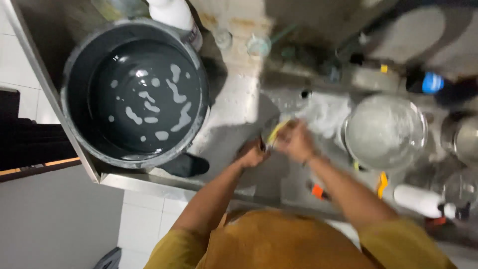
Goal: The person scrubs a white sneaker with a yellow sponge in a sink filled with soapy water. They then switch to a blue brush to scrub the shoe's upper and sole before rinsing it under running water.
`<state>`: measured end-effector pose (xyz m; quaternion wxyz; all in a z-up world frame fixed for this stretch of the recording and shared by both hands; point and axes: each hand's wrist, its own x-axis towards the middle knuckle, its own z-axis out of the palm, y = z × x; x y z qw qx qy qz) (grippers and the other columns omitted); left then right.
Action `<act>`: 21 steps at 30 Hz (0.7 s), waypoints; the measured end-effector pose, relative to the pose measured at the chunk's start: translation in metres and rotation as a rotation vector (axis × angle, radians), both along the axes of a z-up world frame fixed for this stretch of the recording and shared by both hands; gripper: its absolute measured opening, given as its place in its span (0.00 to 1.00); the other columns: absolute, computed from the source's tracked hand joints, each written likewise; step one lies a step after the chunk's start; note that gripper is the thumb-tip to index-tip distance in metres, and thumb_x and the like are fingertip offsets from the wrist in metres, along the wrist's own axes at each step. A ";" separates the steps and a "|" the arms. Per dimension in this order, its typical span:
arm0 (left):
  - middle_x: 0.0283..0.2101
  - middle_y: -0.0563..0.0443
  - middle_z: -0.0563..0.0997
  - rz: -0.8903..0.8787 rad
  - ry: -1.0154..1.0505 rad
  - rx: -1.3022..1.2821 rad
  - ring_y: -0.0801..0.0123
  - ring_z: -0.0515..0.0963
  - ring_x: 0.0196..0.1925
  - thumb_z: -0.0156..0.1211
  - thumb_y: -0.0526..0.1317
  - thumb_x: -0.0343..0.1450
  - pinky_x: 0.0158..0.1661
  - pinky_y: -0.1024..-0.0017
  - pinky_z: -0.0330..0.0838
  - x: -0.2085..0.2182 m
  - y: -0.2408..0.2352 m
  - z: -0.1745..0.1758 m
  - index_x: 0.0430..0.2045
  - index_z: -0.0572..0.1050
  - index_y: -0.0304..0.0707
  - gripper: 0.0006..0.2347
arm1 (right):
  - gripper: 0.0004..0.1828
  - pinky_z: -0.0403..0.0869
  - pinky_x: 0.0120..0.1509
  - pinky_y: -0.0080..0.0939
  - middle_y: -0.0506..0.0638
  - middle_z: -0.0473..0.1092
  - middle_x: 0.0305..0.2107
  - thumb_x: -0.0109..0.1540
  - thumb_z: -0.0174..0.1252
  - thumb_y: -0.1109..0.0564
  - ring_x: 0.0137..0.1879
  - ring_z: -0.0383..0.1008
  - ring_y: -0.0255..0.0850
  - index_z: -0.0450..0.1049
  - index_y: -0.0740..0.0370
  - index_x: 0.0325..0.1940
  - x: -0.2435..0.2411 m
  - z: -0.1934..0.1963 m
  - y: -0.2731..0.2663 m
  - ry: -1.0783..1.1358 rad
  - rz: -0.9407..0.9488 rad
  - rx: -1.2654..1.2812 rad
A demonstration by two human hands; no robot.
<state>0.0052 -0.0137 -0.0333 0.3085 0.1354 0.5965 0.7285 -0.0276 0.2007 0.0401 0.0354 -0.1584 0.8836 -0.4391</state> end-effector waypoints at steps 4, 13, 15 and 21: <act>0.41 0.41 0.82 -0.002 -0.235 -0.605 0.57 0.81 0.46 0.63 0.49 0.70 0.49 0.59 0.73 -0.022 0.006 0.061 0.44 0.75 0.32 0.18 | 0.36 0.75 0.62 0.56 0.59 0.67 0.53 0.54 0.71 0.46 0.59 0.71 0.58 0.67 0.60 0.61 -0.018 0.025 -0.003 -0.551 -0.209 0.137; 0.25 0.54 0.79 -0.030 0.013 -0.765 0.64 0.81 0.29 0.62 0.51 0.69 0.34 0.67 0.74 -0.019 0.014 0.025 0.27 0.76 0.43 0.12 | 0.23 0.76 0.61 0.54 0.55 0.74 0.49 0.53 0.68 0.42 0.56 0.77 0.57 0.79 0.51 0.49 -0.027 0.014 -0.010 -0.503 -0.200 0.278; 0.27 0.52 0.81 -0.050 -0.014 -0.767 0.59 0.84 0.33 0.64 0.52 0.68 0.37 0.64 0.75 0.007 0.004 0.004 0.30 0.77 0.42 0.13 | 0.29 0.74 0.63 0.55 0.58 0.74 0.50 0.51 0.71 0.45 0.59 0.76 0.58 0.75 0.55 0.54 -0.015 0.016 -0.006 -0.682 -0.203 0.086; 0.27 0.54 0.78 -0.637 1.258 -1.174 0.60 0.74 0.31 0.58 0.34 0.69 0.40 0.59 0.66 -0.013 0.017 0.007 0.25 0.78 0.39 0.03 | 0.17 0.74 0.58 0.59 0.62 0.70 0.46 0.55 0.68 0.45 0.54 0.73 0.66 0.79 0.52 0.43 -0.034 0.004 -0.001 -0.136 0.146 0.086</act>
